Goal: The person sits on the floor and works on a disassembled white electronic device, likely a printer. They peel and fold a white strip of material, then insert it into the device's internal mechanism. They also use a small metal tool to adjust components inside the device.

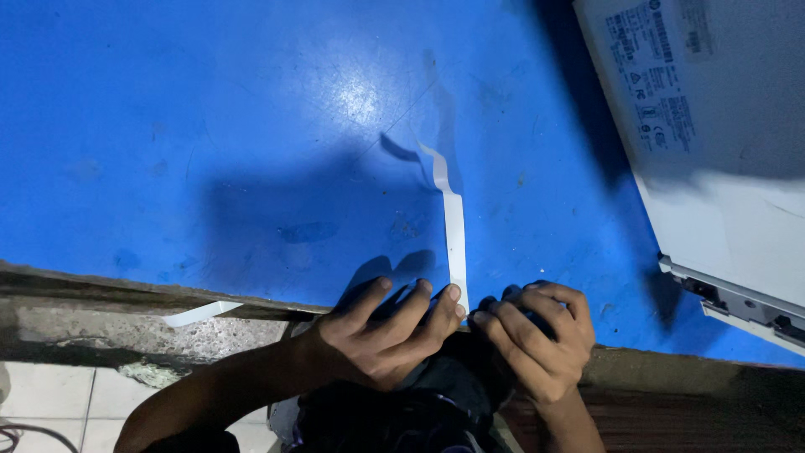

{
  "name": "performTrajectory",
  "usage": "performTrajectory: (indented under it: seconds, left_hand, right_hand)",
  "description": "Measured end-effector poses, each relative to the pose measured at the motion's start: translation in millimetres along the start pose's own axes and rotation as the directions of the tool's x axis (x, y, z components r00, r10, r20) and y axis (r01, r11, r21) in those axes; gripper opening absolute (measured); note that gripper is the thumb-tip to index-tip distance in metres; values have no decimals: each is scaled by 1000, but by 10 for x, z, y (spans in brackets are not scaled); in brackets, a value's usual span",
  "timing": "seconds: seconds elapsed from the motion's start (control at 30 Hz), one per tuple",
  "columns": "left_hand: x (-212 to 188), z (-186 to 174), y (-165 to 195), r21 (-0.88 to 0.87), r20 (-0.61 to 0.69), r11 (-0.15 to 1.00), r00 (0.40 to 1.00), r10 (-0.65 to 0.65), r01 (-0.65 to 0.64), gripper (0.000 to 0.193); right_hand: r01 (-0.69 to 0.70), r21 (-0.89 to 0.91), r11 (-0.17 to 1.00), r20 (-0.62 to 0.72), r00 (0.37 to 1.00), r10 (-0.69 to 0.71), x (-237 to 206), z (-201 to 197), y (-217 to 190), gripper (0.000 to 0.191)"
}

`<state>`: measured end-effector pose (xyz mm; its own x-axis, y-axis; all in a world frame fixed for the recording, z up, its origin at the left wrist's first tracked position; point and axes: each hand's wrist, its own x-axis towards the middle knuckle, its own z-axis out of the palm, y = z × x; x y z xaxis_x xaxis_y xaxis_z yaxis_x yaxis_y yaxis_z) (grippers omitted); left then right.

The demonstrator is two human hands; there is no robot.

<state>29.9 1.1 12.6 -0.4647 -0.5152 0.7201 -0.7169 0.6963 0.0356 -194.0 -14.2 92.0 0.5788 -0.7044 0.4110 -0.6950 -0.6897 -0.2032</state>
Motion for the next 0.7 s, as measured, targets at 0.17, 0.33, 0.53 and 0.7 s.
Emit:
performTrajectory:
  seconds: [0.17,0.33,0.53,0.7]
  left_hand:
    - [-8,-37,-11,-17,31,1000,1000,-1,1,24]
    - [16,-30,-10,-42,8,999,1000,-15,15,27]
    - [18,-37,-21,-74,15,997,1000,-21,22,25]
    - [44,-49,-38,-48,-6,999,1000,-12,12,25]
  right_hand:
    - [-11,79,997,-29,999,13,23,6,21,12]
    - [-58,47,997,-33,998,60,23,30,-5,13]
    - [-57,51,997,-21,998,58,31,19,-4,14]
    - [-44,50,998,-1,999,44,17,10,-15,12]
